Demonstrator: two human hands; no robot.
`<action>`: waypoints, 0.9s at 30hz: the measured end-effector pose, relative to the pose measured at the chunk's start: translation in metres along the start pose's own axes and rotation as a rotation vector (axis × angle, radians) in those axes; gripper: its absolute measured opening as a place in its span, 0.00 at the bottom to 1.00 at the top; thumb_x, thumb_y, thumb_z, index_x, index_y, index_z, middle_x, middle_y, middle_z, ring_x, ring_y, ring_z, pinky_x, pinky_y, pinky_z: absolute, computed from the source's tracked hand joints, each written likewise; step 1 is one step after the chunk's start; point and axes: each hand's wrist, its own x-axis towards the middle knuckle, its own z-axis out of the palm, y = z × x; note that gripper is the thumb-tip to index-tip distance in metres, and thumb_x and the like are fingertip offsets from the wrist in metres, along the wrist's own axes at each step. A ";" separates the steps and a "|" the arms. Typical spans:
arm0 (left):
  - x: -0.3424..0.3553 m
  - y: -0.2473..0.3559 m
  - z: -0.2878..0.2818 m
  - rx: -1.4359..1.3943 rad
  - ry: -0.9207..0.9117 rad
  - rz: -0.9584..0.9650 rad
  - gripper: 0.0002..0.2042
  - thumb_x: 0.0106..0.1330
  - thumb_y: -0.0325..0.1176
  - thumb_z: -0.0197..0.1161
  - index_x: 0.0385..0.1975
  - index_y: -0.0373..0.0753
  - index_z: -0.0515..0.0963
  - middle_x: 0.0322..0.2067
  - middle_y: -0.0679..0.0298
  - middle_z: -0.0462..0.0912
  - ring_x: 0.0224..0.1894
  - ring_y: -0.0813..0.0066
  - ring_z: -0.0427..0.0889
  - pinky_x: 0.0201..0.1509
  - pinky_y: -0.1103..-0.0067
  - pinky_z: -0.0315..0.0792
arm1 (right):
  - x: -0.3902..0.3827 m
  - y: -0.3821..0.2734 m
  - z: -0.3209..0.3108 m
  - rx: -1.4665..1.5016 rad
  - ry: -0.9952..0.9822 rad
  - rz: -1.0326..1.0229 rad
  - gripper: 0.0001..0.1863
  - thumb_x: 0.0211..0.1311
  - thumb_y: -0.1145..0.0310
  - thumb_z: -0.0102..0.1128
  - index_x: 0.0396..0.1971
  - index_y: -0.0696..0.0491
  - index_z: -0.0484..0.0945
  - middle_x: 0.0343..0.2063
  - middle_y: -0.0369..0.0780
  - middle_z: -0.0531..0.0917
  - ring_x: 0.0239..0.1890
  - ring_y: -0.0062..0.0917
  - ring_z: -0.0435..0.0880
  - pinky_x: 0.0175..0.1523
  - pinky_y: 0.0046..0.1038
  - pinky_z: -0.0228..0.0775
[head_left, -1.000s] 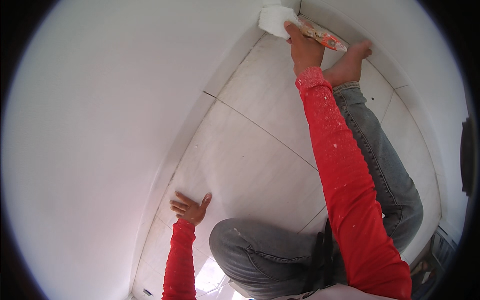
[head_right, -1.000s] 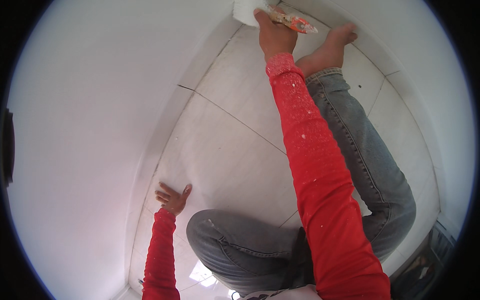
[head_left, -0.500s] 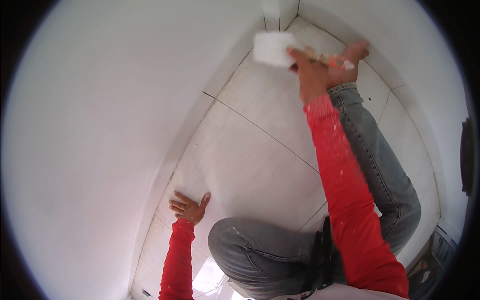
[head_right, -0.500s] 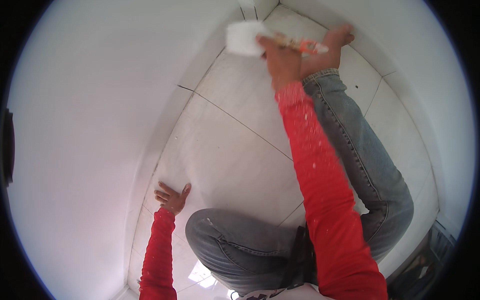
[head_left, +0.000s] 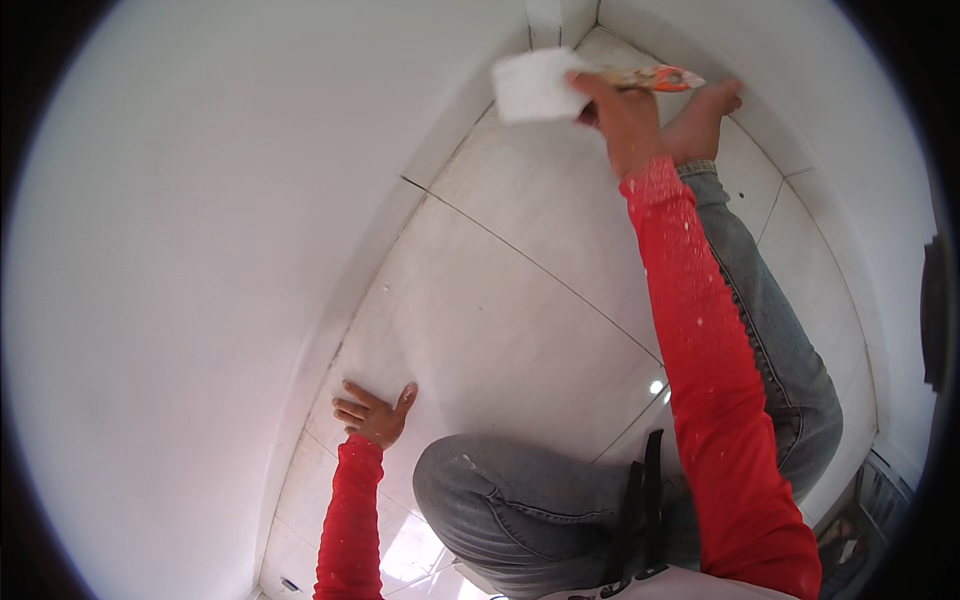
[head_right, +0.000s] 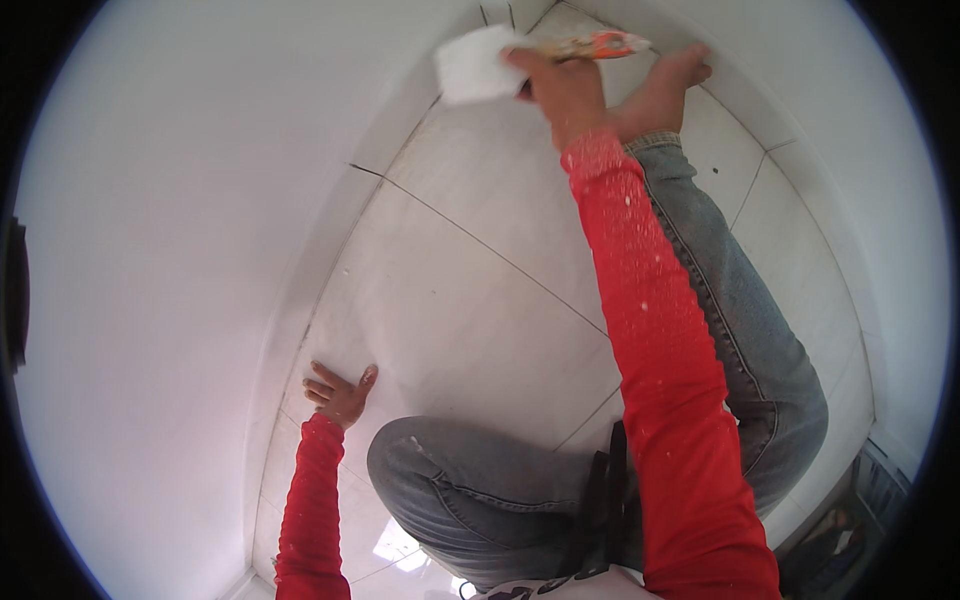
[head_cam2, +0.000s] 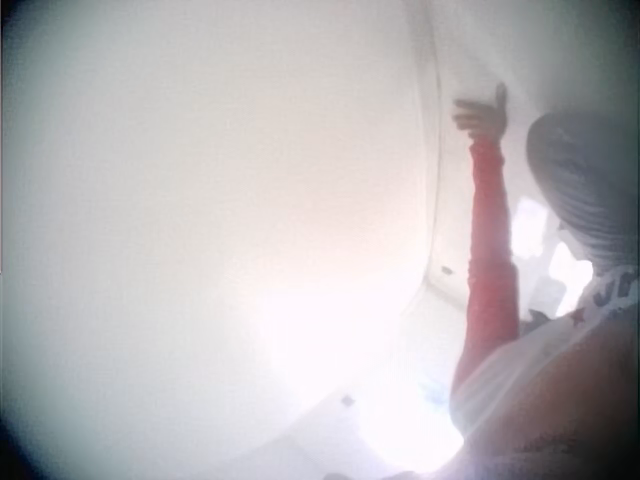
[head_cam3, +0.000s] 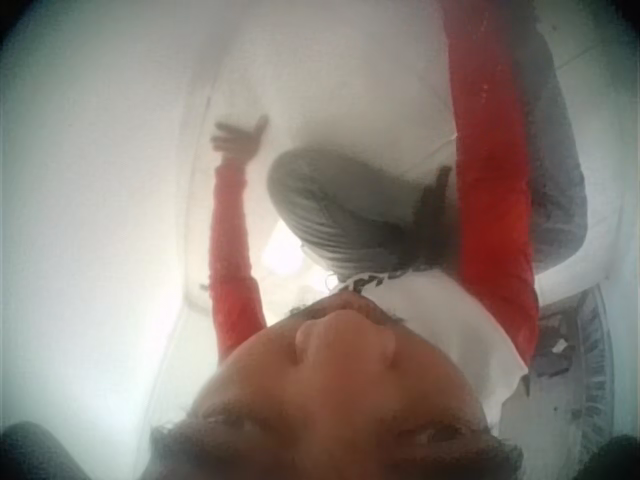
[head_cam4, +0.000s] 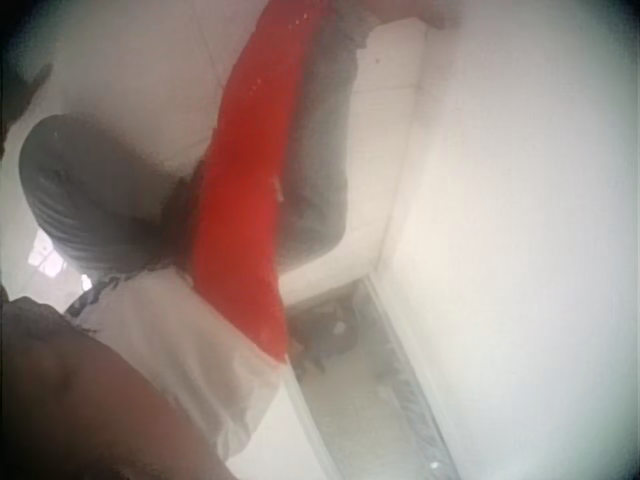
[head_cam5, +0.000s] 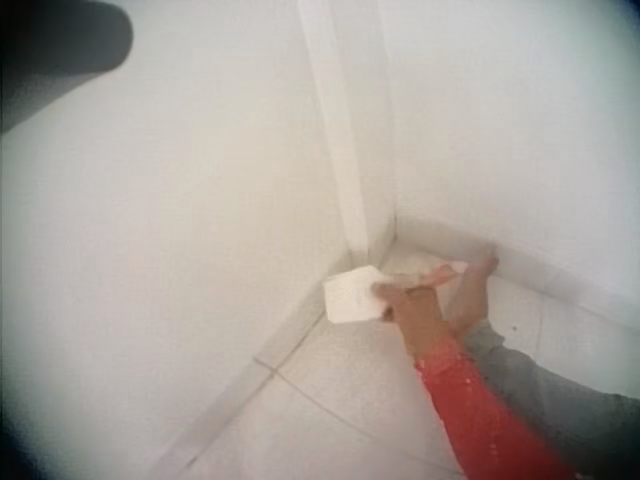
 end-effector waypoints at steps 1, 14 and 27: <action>0.001 0.002 0.000 0.006 0.001 0.000 0.69 0.47 0.85 0.46 0.68 0.34 0.15 0.67 0.28 0.15 0.70 0.28 0.15 0.70 0.40 0.30 | 0.013 -0.003 0.001 -0.006 0.065 -0.060 0.20 0.51 0.64 0.73 0.39 0.63 0.81 0.32 0.37 0.83 0.31 0.18 0.81 0.35 0.23 0.76; 0.007 -0.014 -0.003 0.032 -0.009 -0.032 0.69 0.46 0.86 0.44 0.67 0.35 0.14 0.67 0.28 0.14 0.70 0.28 0.16 0.70 0.39 0.30 | -0.116 0.039 0.063 -0.387 -0.643 -0.024 0.23 0.54 0.54 0.70 0.45 0.52 0.83 0.38 0.39 0.85 0.42 0.28 0.83 0.51 0.28 0.74; 0.000 0.005 -0.004 0.046 -0.035 -0.033 0.69 0.46 0.86 0.43 0.68 0.36 0.13 0.67 0.30 0.14 0.71 0.30 0.16 0.71 0.41 0.31 | -0.025 0.029 0.046 -0.086 -0.001 -0.015 0.18 0.55 0.65 0.71 0.41 0.61 0.81 0.38 0.38 0.84 0.36 0.21 0.83 0.38 0.23 0.78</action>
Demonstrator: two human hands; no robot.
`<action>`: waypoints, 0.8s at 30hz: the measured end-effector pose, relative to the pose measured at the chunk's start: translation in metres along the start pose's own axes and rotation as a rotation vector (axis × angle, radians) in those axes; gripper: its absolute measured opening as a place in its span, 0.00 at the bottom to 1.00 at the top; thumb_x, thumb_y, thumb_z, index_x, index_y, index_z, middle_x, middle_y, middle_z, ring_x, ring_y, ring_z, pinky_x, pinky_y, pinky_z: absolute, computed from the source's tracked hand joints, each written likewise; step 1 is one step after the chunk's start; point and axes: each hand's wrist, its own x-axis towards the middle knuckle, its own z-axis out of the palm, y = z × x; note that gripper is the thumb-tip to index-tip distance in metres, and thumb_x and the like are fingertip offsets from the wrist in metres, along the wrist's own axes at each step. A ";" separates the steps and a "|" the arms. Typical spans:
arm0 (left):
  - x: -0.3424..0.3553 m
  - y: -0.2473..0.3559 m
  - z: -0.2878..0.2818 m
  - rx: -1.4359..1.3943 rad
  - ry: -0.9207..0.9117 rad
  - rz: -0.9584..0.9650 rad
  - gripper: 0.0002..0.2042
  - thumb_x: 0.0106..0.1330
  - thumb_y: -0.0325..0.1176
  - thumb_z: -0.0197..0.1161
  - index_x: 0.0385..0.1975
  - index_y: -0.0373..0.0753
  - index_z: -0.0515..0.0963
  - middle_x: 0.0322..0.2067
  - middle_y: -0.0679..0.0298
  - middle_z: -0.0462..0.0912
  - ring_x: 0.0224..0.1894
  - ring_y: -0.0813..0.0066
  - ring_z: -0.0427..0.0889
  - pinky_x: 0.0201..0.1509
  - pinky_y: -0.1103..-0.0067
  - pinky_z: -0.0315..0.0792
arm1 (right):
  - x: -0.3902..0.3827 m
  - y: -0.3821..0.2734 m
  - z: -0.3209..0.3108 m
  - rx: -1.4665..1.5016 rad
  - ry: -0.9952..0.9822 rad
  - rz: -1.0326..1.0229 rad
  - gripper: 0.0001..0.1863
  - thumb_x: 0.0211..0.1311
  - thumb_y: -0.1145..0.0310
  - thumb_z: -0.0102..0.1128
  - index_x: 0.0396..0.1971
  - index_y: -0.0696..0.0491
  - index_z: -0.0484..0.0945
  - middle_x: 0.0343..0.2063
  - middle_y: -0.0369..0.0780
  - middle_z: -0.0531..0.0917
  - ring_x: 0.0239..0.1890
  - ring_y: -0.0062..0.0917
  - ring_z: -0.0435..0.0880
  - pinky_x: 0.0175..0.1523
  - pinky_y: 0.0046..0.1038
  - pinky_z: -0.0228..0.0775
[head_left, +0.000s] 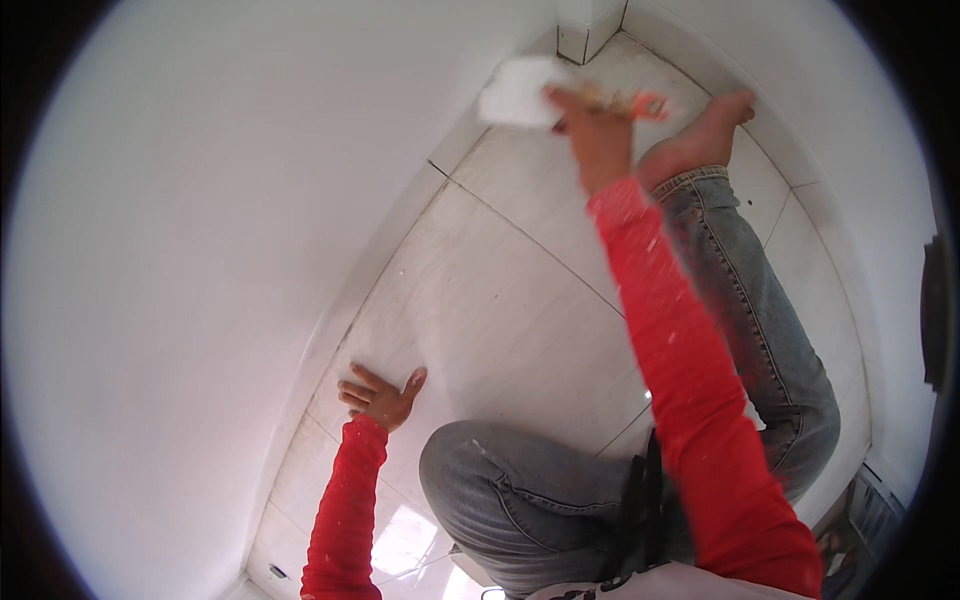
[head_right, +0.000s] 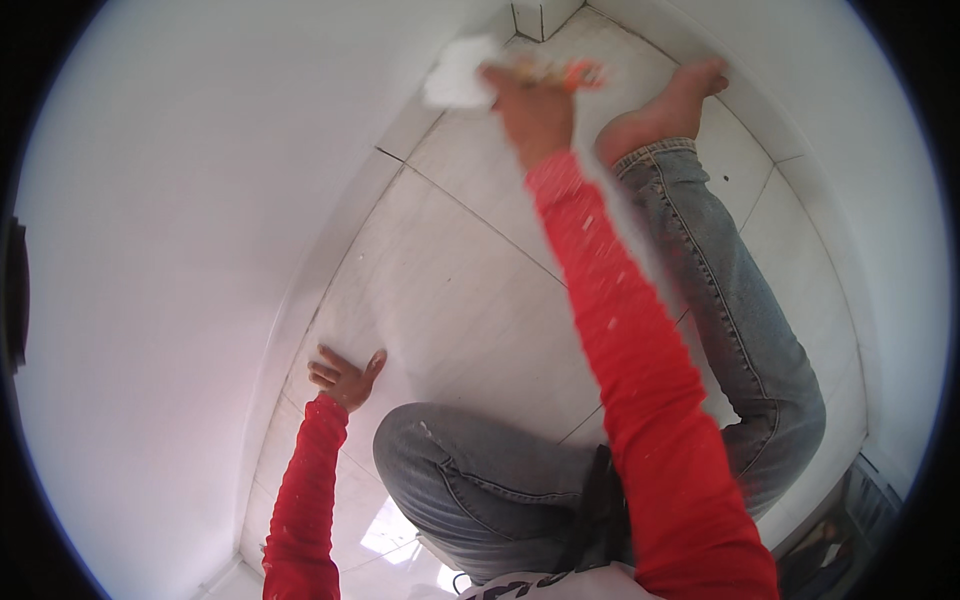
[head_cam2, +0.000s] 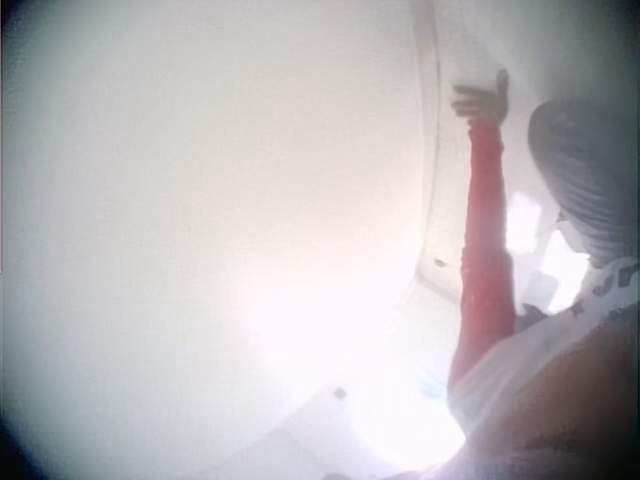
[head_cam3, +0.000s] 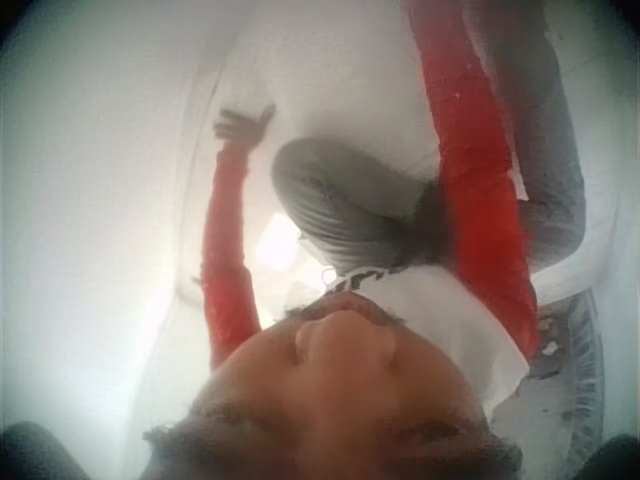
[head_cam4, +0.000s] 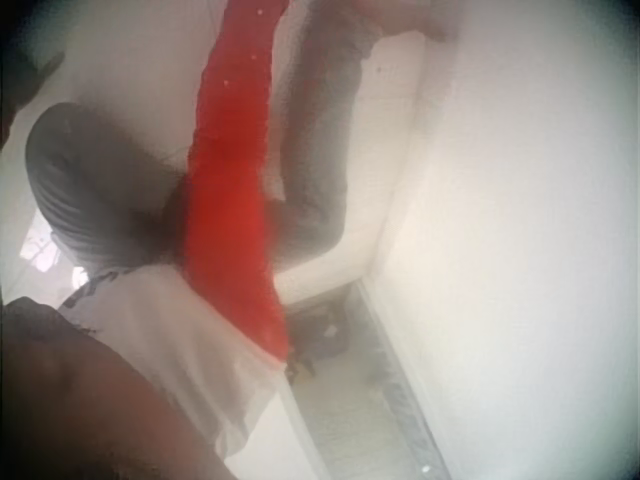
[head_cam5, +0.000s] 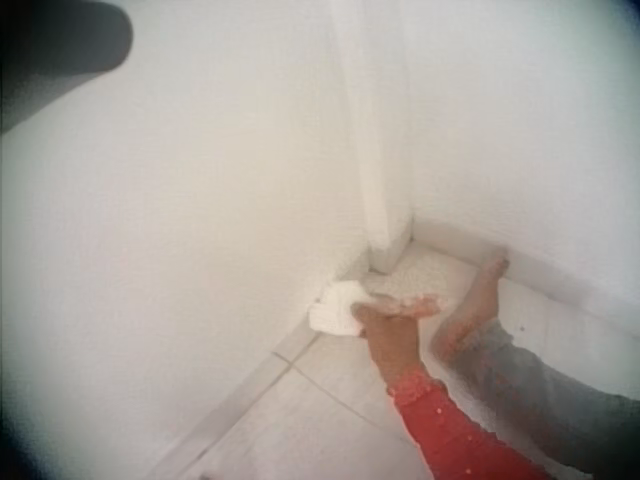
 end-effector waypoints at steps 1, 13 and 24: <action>0.001 0.002 0.002 -0.003 0.006 0.004 0.69 0.45 0.86 0.44 0.68 0.36 0.14 0.67 0.30 0.14 0.71 0.30 0.16 0.71 0.41 0.31 | -0.030 0.019 0.014 0.079 -0.045 -0.008 0.18 0.57 0.66 0.70 0.43 0.61 0.80 0.39 0.38 0.84 0.38 0.21 0.84 0.39 0.23 0.78; -0.008 0.005 -0.005 0.014 -0.005 -0.002 0.69 0.47 0.85 0.44 0.68 0.36 0.15 0.67 0.30 0.15 0.71 0.29 0.16 0.70 0.41 0.31 | -0.109 0.012 0.006 0.248 -0.314 0.268 0.23 0.61 0.70 0.63 0.57 0.53 0.74 0.43 0.38 0.81 0.37 0.18 0.82 0.39 0.20 0.78; -0.010 0.004 -0.005 -0.020 -0.022 -0.009 0.69 0.47 0.85 0.45 0.68 0.35 0.14 0.67 0.30 0.13 0.71 0.30 0.15 0.70 0.40 0.30 | 0.034 -0.029 -0.044 0.436 0.130 -0.080 0.24 0.58 0.74 0.65 0.56 0.53 0.73 0.43 0.40 0.81 0.36 0.25 0.82 0.37 0.26 0.79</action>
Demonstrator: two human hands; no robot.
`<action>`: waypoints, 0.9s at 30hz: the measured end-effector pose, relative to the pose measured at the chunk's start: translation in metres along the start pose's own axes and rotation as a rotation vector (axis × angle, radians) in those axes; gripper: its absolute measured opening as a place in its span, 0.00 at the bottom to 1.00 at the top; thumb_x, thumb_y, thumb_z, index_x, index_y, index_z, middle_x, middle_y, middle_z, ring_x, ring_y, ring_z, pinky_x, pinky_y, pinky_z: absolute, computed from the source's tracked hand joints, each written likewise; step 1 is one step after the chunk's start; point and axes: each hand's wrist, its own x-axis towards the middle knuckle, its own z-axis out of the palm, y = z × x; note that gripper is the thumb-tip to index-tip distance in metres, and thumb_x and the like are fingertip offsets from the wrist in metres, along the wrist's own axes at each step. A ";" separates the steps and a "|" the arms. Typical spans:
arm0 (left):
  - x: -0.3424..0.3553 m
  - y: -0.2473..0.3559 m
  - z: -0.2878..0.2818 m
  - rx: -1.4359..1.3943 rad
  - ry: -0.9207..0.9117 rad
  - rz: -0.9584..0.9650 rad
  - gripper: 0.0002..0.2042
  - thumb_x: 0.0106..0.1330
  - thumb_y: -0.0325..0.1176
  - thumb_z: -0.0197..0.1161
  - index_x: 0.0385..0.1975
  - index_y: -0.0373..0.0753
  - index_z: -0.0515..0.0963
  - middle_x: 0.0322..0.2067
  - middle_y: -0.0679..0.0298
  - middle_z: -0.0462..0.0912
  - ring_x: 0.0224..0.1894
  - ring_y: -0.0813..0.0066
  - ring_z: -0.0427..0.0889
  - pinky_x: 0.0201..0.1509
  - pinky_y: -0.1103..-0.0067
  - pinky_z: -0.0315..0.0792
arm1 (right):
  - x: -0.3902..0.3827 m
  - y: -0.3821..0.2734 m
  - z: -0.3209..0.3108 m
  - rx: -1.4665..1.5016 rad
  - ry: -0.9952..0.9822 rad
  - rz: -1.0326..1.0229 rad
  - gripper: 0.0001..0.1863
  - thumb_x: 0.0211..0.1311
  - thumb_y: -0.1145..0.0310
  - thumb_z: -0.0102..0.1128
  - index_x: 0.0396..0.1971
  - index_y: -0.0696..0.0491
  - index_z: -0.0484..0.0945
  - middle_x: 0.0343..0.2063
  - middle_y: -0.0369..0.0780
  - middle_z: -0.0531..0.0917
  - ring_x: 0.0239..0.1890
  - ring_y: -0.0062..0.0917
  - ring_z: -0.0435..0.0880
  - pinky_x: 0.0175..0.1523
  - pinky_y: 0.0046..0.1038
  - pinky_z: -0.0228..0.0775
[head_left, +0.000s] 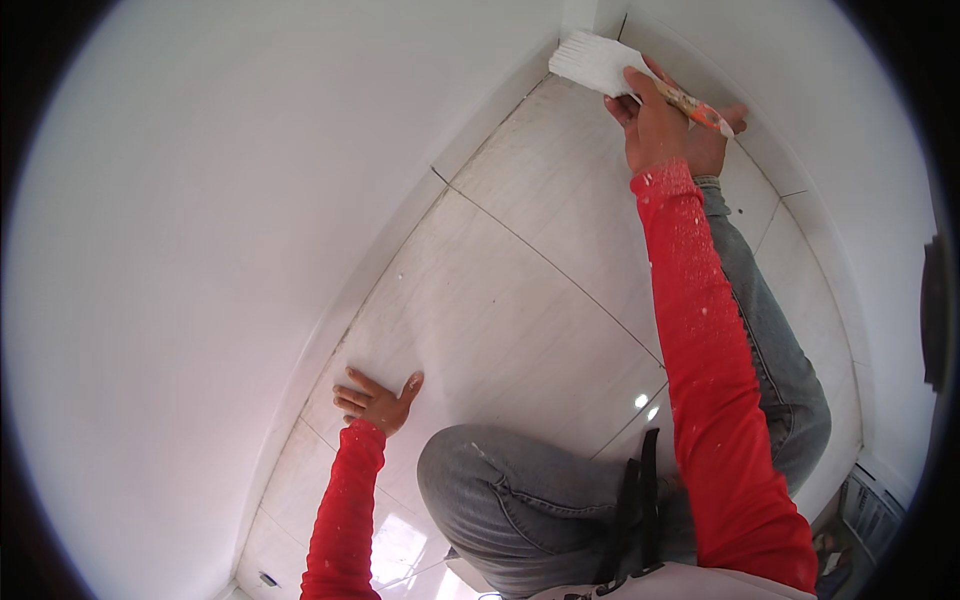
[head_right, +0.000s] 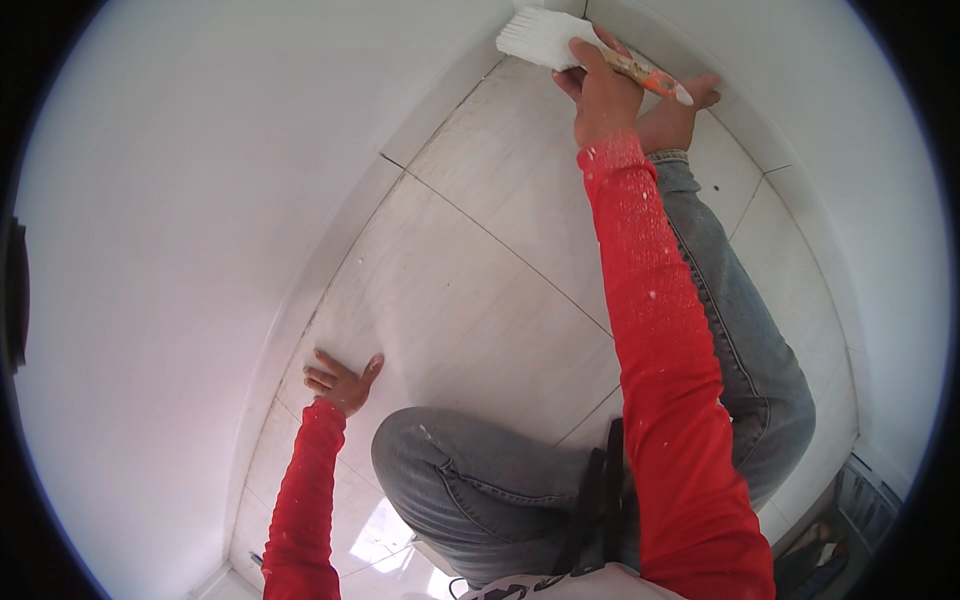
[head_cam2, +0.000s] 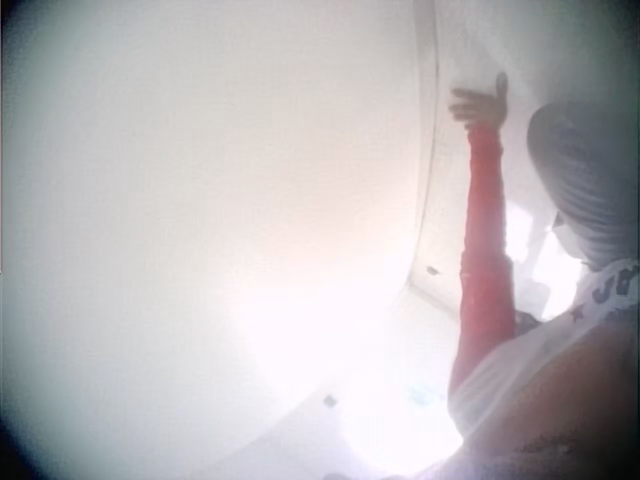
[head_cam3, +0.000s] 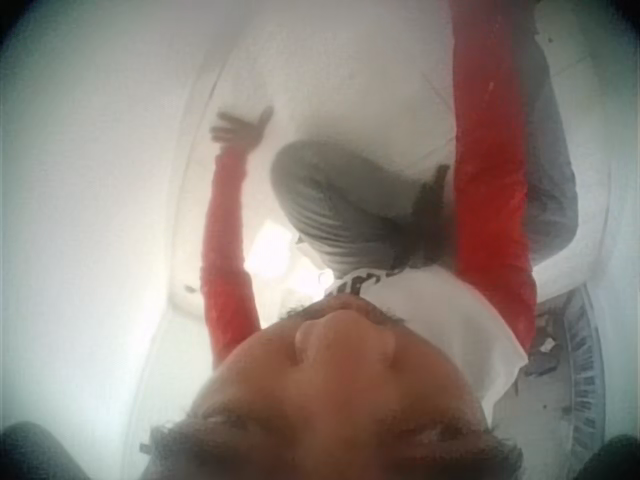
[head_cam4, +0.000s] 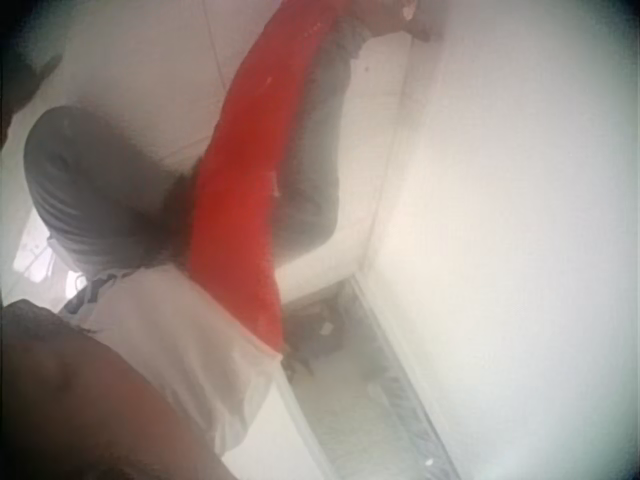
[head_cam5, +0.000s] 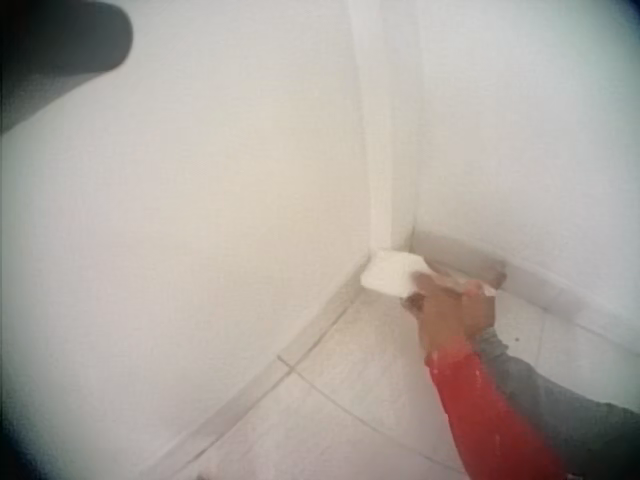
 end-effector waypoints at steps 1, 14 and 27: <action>0.001 -0.001 0.001 -0.001 0.002 0.001 0.69 0.47 0.85 0.45 0.68 0.35 0.14 0.67 0.30 0.13 0.71 0.30 0.15 0.70 0.40 0.30 | 0.004 0.001 0.005 0.007 -0.014 0.020 0.23 0.59 0.73 0.64 0.56 0.53 0.73 0.44 0.41 0.80 0.38 0.27 0.81 0.38 0.27 0.78; 0.003 0.004 -0.003 0.027 -0.018 -0.023 0.70 0.45 0.86 0.44 0.68 0.37 0.14 0.68 0.31 0.14 0.71 0.31 0.15 0.70 0.40 0.32 | -0.139 0.052 0.051 0.129 -0.037 0.353 0.23 0.57 0.75 0.64 0.55 0.49 0.75 0.39 0.37 0.82 0.34 0.20 0.81 0.38 0.24 0.77; 0.002 0.003 -0.002 -0.010 0.005 0.021 0.71 0.44 0.86 0.48 0.69 0.37 0.16 0.68 0.29 0.15 0.70 0.27 0.16 0.69 0.38 0.30 | -0.092 0.015 0.050 -0.048 0.002 0.168 0.24 0.57 0.74 0.60 0.56 0.54 0.74 0.41 0.41 0.82 0.33 0.23 0.83 0.35 0.24 0.79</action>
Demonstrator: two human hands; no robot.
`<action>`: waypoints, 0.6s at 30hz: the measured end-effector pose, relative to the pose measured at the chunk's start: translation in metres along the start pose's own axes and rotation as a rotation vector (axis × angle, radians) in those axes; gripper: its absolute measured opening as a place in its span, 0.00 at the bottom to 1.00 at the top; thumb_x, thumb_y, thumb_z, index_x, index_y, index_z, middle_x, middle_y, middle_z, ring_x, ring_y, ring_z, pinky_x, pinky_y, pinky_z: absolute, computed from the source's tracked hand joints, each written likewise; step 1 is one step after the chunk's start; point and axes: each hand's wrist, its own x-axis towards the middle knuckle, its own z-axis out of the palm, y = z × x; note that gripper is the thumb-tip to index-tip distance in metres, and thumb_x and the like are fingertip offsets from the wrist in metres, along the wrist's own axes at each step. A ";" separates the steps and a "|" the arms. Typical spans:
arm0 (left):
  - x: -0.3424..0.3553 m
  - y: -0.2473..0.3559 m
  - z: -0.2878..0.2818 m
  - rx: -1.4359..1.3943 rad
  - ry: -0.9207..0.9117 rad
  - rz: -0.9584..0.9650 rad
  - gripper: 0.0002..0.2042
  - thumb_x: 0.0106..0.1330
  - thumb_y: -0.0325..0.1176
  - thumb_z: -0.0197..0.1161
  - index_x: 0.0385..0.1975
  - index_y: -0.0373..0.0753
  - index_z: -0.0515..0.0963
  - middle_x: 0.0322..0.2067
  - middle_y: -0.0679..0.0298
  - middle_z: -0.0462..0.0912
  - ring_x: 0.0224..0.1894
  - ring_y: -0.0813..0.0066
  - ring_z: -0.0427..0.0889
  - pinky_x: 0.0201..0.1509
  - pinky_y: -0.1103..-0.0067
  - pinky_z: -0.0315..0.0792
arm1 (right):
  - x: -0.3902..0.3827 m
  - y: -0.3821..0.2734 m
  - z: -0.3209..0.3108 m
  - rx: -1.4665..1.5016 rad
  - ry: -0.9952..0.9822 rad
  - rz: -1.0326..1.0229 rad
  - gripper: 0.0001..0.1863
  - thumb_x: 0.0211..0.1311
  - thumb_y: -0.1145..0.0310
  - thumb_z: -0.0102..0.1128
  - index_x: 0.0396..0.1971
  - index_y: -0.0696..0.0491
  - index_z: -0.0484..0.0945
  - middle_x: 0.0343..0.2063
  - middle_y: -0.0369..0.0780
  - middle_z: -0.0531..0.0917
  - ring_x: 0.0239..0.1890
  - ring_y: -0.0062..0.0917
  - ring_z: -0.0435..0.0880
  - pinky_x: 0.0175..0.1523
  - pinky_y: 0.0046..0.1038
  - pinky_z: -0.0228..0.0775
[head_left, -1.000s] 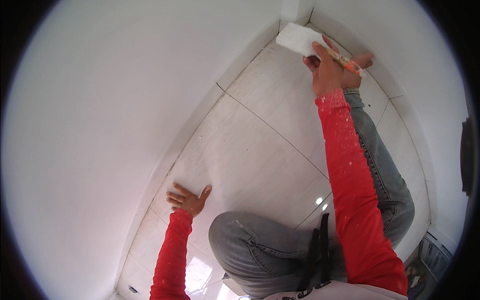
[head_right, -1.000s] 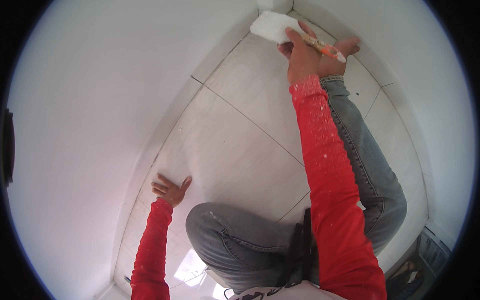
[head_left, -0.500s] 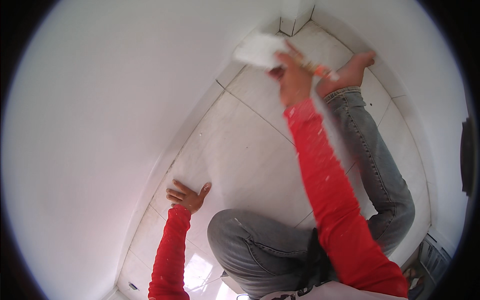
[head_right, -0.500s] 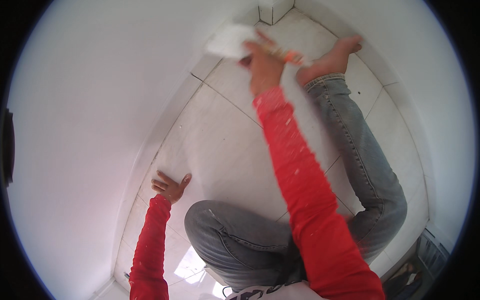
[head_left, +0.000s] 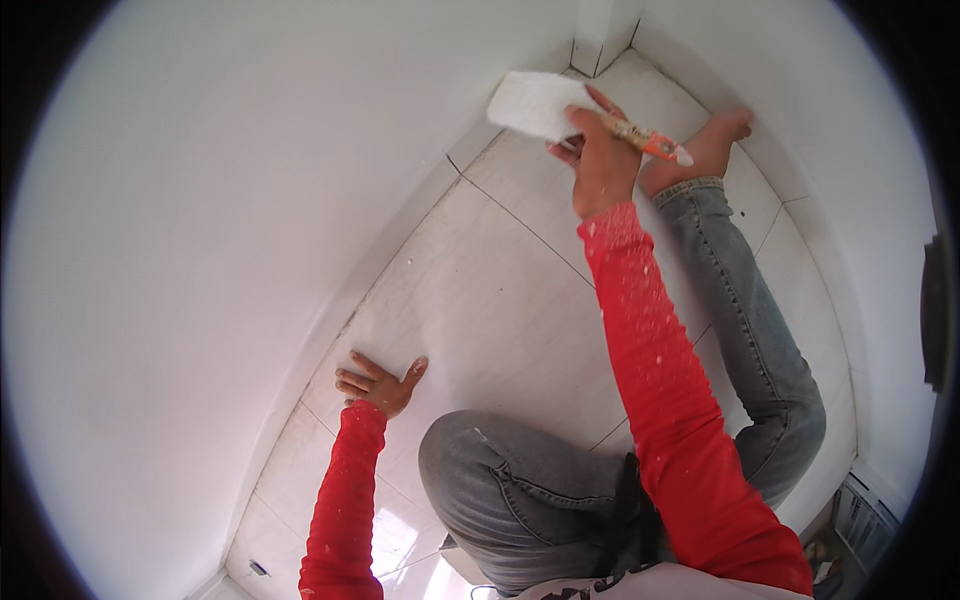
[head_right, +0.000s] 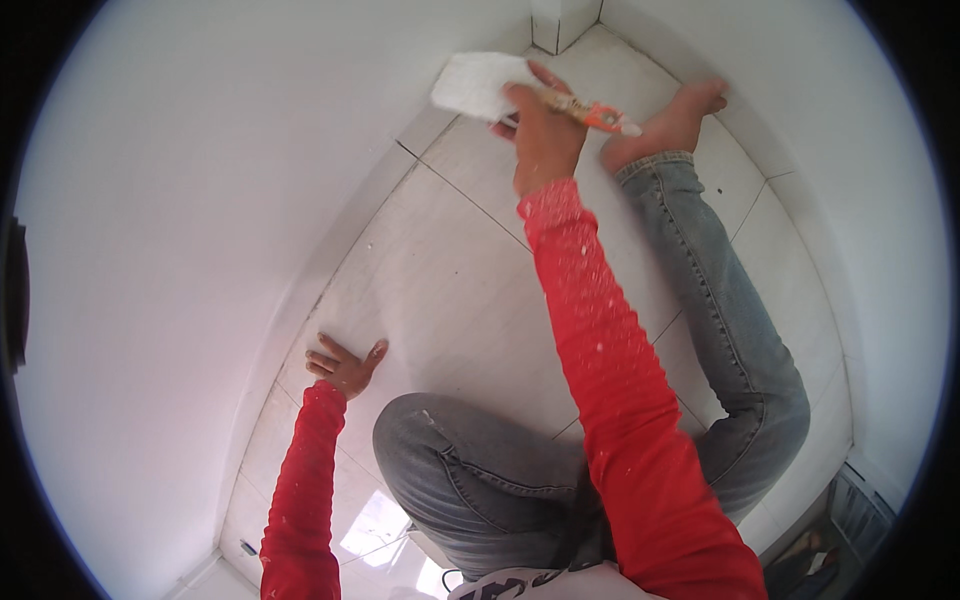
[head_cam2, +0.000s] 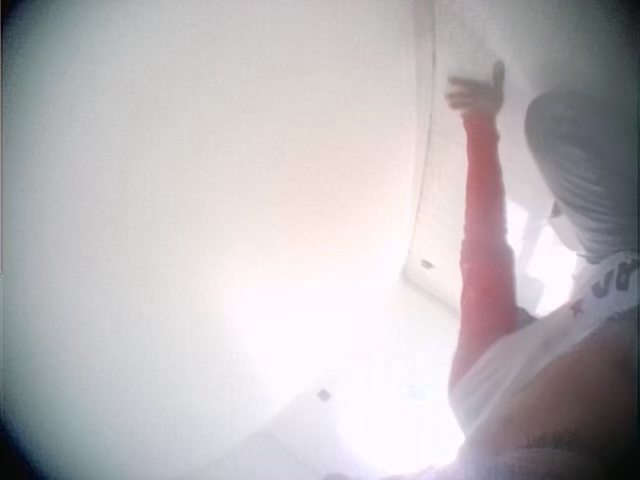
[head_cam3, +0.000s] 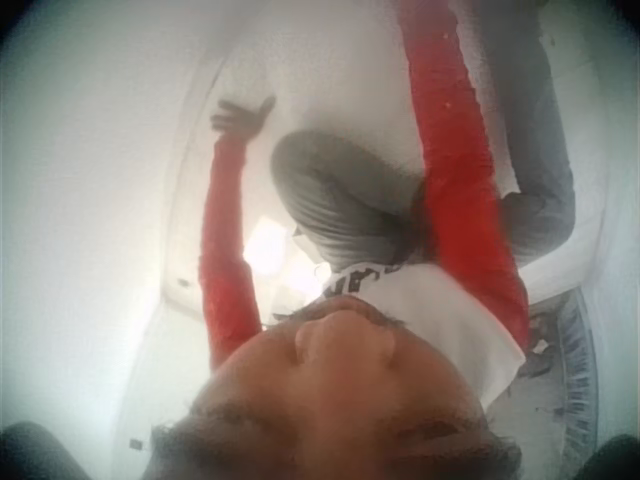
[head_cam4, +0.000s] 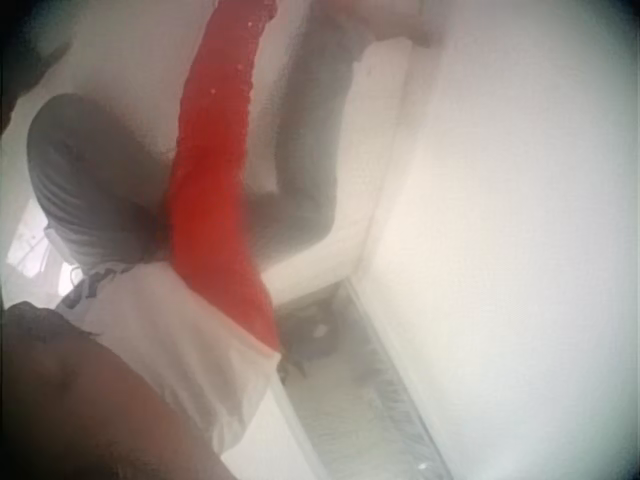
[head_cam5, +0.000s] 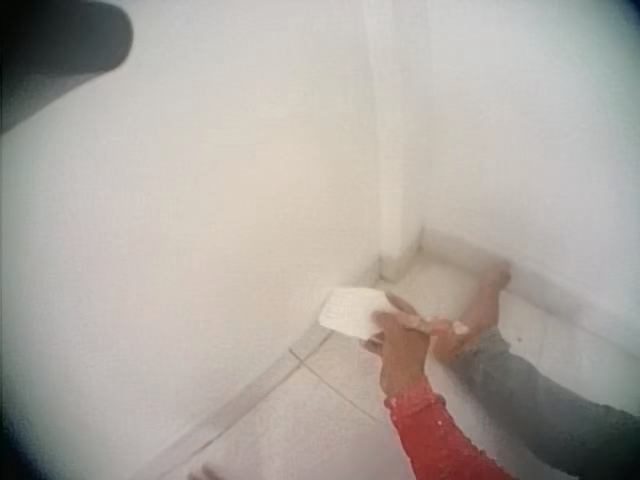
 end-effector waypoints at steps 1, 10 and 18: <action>0.000 0.000 -0.001 0.002 -0.006 -0.008 0.71 0.44 0.86 0.48 0.69 0.37 0.15 0.68 0.29 0.15 0.70 0.27 0.15 0.69 0.38 0.29 | 0.010 -0.002 0.002 0.007 0.024 -0.012 0.24 0.57 0.75 0.61 0.56 0.53 0.74 0.41 0.40 0.82 0.34 0.23 0.83 0.34 0.23 0.79; 0.005 -0.004 0.002 0.035 0.004 -0.049 0.71 0.44 0.87 0.45 0.69 0.36 0.16 0.68 0.31 0.14 0.71 0.30 0.15 0.70 0.39 0.32 | -0.120 0.070 0.008 -0.106 -0.412 0.486 0.24 0.57 0.73 0.63 0.56 0.51 0.75 0.39 0.35 0.81 0.39 0.17 0.80 0.36 0.23 0.78; -0.001 0.001 -0.005 0.035 -0.036 -0.063 0.72 0.42 0.87 0.47 0.69 0.37 0.16 0.68 0.32 0.15 0.71 0.29 0.16 0.69 0.38 0.31 | -0.121 0.020 -0.042 -0.170 -0.392 0.565 0.18 0.65 0.63 0.62 0.50 0.58 0.77 0.39 0.39 0.80 0.36 0.21 0.83 0.35 0.27 0.81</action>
